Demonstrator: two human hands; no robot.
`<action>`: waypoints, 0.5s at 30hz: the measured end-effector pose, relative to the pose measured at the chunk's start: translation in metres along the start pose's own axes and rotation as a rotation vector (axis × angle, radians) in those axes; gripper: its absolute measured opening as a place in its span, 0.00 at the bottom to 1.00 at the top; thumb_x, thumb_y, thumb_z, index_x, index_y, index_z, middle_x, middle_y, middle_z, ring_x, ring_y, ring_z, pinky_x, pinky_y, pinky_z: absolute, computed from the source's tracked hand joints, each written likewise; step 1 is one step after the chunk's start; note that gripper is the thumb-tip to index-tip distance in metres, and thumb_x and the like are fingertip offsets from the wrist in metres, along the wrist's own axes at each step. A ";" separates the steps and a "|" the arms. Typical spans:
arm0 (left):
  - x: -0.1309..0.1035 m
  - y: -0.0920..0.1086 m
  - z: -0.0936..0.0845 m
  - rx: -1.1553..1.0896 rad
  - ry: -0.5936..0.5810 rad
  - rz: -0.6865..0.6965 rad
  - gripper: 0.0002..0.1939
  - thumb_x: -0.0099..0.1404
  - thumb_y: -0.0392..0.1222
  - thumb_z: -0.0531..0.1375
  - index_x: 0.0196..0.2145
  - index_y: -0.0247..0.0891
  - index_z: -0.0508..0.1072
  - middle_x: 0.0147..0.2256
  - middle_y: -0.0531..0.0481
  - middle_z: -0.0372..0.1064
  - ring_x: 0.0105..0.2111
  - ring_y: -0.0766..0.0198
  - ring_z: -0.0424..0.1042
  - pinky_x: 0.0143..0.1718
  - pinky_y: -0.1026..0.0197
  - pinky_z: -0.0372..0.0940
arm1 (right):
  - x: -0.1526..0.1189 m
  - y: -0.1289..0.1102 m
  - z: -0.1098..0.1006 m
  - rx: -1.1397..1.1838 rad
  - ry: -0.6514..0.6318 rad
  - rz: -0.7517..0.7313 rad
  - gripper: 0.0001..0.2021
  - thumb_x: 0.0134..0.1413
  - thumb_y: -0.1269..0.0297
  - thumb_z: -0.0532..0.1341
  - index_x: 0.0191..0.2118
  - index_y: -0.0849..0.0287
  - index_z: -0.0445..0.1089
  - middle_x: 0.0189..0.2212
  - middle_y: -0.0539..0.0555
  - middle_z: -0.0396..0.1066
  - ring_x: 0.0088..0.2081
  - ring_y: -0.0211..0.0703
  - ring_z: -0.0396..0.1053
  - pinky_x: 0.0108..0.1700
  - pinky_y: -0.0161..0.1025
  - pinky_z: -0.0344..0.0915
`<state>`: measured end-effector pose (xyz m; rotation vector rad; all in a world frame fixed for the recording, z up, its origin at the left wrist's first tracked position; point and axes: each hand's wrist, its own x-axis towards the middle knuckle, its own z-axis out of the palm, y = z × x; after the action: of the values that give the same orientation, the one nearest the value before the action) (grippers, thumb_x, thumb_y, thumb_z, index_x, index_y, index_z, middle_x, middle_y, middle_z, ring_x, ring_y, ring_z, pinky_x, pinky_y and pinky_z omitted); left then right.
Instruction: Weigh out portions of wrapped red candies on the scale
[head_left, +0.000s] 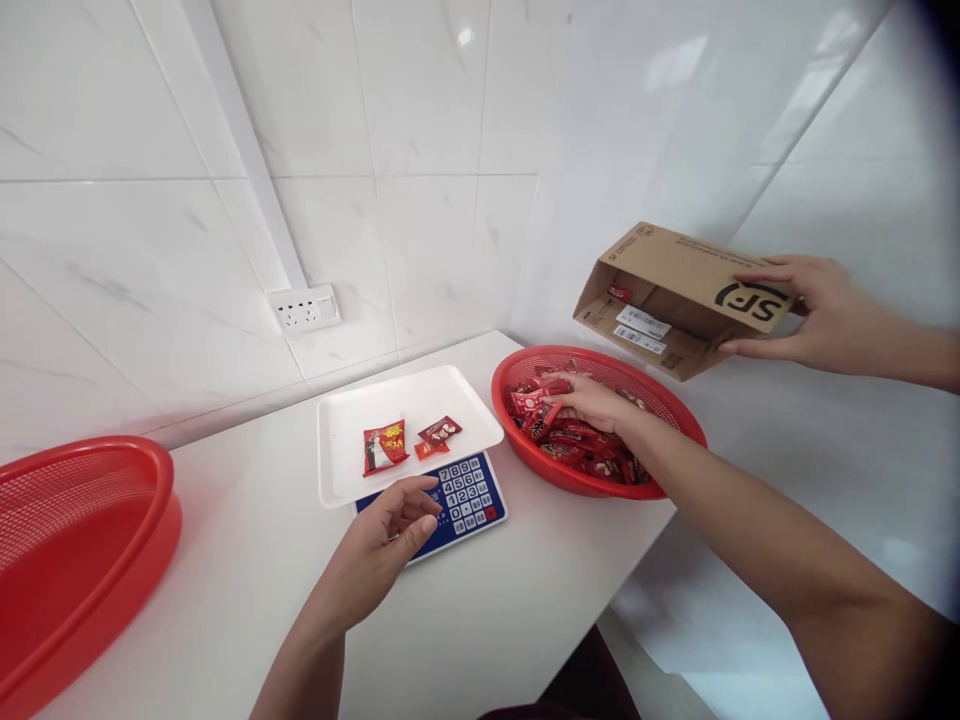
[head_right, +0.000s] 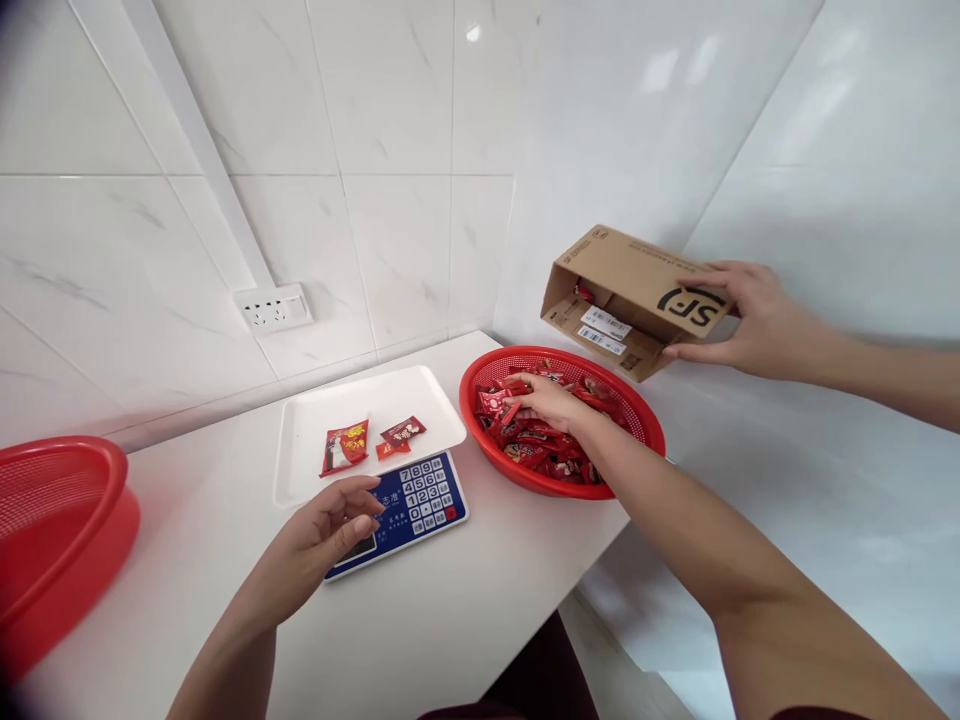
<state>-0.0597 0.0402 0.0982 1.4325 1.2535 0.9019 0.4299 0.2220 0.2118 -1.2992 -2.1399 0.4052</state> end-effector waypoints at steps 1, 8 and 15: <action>0.000 0.000 0.000 0.003 -0.002 0.001 0.20 0.63 0.51 0.56 0.50 0.43 0.64 0.42 0.47 0.68 0.42 0.59 0.67 0.44 0.56 0.63 | 0.001 0.002 -0.004 -0.028 0.053 0.012 0.37 0.39 0.51 0.65 0.58 0.32 0.54 0.56 0.43 0.60 0.58 0.66 0.52 0.54 0.71 0.56; -0.003 -0.001 -0.002 -0.008 0.007 0.016 0.20 0.63 0.51 0.56 0.50 0.43 0.64 0.42 0.46 0.67 0.42 0.59 0.67 0.44 0.55 0.64 | -0.006 -0.005 -0.006 0.246 0.265 0.117 0.31 0.35 0.60 0.71 0.50 0.39 0.64 0.42 0.44 0.72 0.46 0.54 0.66 0.39 0.51 0.73; -0.002 0.000 -0.003 0.000 0.019 0.032 0.19 0.63 0.50 0.56 0.50 0.43 0.64 0.41 0.47 0.68 0.43 0.59 0.67 0.44 0.55 0.64 | 0.027 -0.067 0.170 0.735 0.068 0.573 0.12 0.40 0.68 0.68 0.34 0.54 0.69 0.26 0.49 0.73 0.31 0.44 0.72 0.28 0.38 0.74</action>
<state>-0.0631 0.0384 0.0987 1.4510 1.2478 0.9386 0.2668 0.2212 0.1252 -1.3976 -1.3017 1.2200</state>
